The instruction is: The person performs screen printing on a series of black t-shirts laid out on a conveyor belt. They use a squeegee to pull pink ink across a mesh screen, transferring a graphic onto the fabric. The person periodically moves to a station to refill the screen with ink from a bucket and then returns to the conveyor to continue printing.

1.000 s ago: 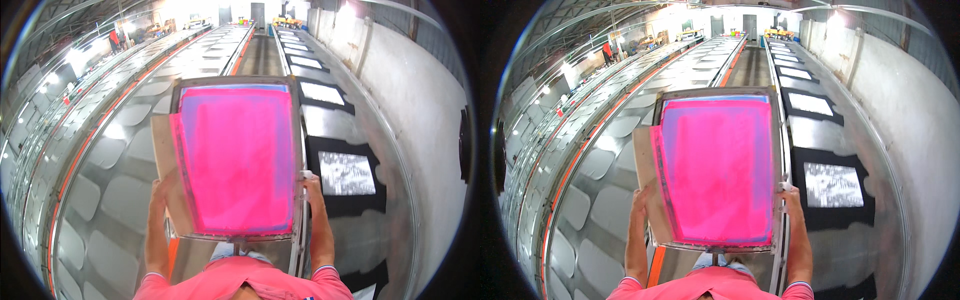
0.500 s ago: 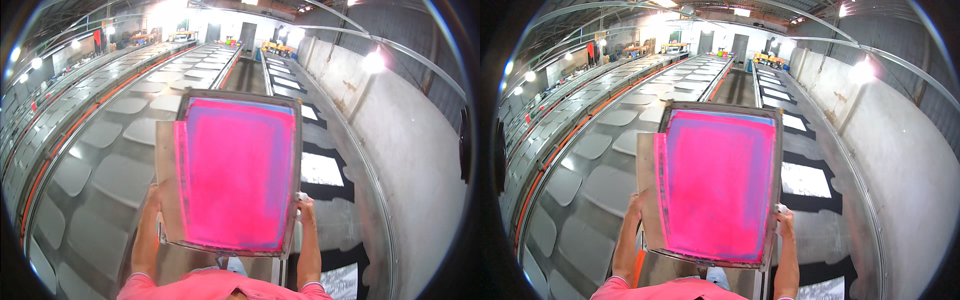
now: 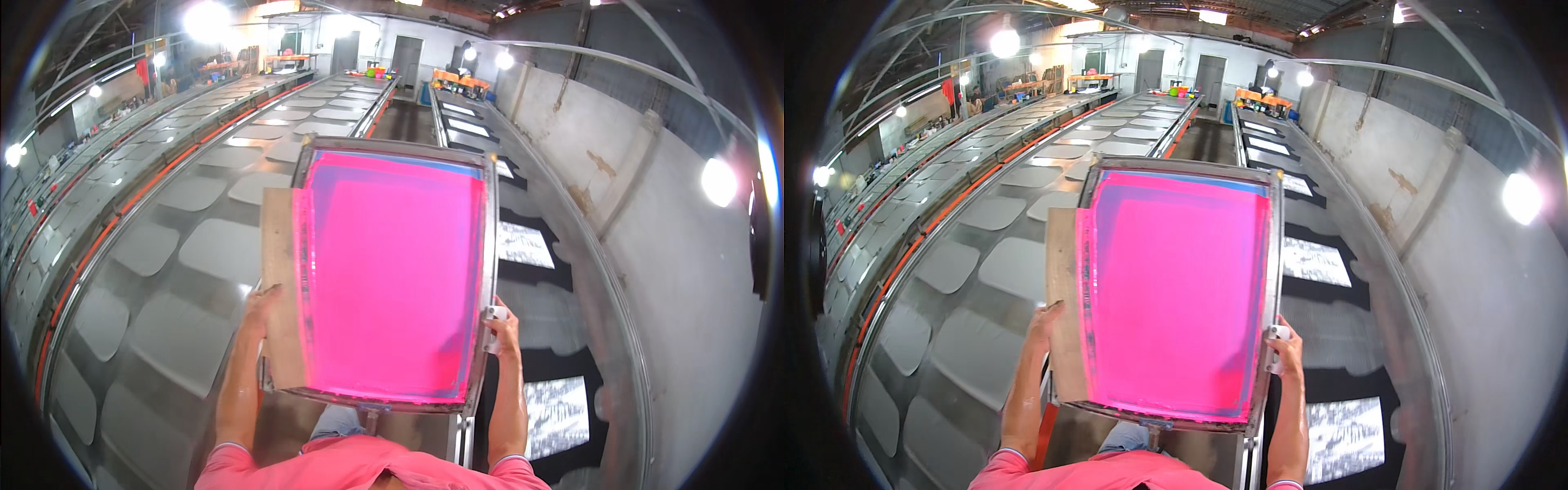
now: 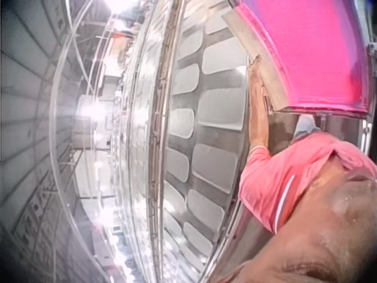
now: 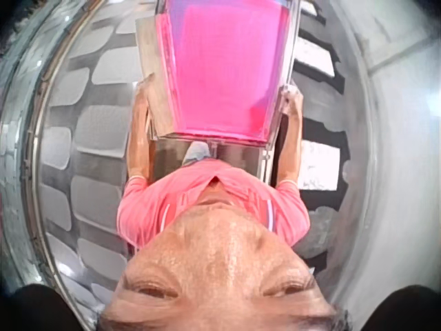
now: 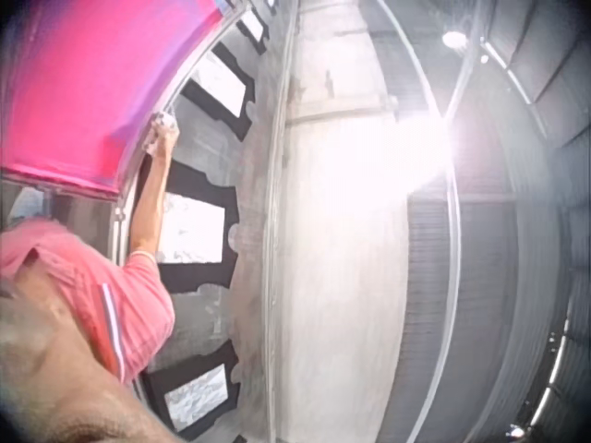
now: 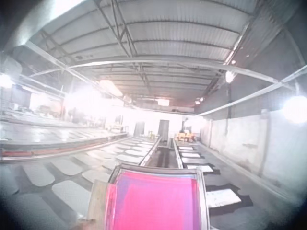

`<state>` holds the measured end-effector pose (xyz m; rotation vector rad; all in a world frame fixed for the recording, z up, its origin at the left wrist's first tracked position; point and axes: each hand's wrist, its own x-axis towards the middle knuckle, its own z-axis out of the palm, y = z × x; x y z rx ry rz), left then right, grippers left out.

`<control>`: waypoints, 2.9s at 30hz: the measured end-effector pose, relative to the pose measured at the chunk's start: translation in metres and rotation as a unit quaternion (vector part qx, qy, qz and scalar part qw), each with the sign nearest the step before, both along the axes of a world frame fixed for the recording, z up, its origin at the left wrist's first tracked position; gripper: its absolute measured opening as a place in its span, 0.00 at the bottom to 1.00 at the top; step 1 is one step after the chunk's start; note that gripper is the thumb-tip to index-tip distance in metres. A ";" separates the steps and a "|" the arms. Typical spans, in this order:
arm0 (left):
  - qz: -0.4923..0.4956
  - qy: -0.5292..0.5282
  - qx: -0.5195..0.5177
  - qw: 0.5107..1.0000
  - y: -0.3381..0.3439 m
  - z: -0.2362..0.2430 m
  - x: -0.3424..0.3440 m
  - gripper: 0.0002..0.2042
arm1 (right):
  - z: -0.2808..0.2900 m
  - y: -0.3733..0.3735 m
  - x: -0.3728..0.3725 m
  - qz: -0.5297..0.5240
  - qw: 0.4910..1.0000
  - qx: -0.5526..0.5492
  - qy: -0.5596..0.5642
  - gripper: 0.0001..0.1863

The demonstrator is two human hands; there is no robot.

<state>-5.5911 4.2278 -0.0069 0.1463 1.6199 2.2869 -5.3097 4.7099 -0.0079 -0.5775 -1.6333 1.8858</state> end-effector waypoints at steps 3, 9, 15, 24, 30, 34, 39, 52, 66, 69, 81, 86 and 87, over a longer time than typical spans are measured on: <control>0.026 -0.013 -0.004 1.000 0.055 -0.012 -0.104 0.20 | -0.014 0.065 -0.123 0.007 1.000 -0.006 -0.007 0.39; 0.051 -0.025 -0.064 0.996 0.207 -0.010 -0.318 0.21 | -0.021 0.209 -0.333 -0.003 0.999 0.004 -0.039 0.38; -0.062 -0.014 -0.035 0.997 0.401 -0.003 -0.521 0.22 | -0.001 0.358 -0.459 -0.050 0.999 -0.003 0.002 0.37; -0.031 -0.027 -0.114 0.993 0.621 -0.014 -0.821 0.20 | -0.005 0.591 -0.771 -0.052 0.998 0.003 -0.018 0.39; -0.009 -0.023 -0.066 0.998 0.713 0.002 -1.005 0.19 | -0.010 0.729 -1.019 -0.006 0.999 0.007 -0.031 0.35; -0.012 -0.034 -0.053 0.998 0.798 -0.011 -1.145 0.21 | -0.020 0.820 -1.176 0.016 0.999 0.024 -0.023 0.35; -0.017 -0.027 -0.038 0.999 0.934 -0.012 -1.331 0.25 | -0.020 0.938 -1.321 -0.021 0.997 0.063 -0.050 0.35; -0.022 -0.039 -0.066 0.997 1.318 -0.055 -1.764 0.23 | -0.035 1.265 -1.678 -0.097 0.994 0.040 -0.009 0.36; -0.014 -0.065 -0.062 0.996 1.615 -0.072 -2.189 0.25 | -0.036 1.579 -2.129 -0.070 0.995 0.053 -0.054 0.36; -0.084 -0.056 -0.008 0.995 1.721 -0.062 -2.285 0.25 | -0.043 1.646 -2.176 -0.112 0.993 0.012 0.016 0.36; -0.206 -0.140 0.254 0.935 2.150 -0.024 -2.600 0.27 | -0.125 1.922 -2.387 -0.424 0.901 -0.068 0.057 0.08; -0.236 -0.152 0.250 0.927 2.277 -0.017 -2.698 0.25 | -0.203 2.065 -2.498 -0.536 0.844 0.025 -0.011 0.07; -0.231 -0.154 0.229 0.933 2.291 -0.016 -2.719 0.25 | -0.195 2.078 -2.550 -0.562 0.818 -0.098 0.075 0.07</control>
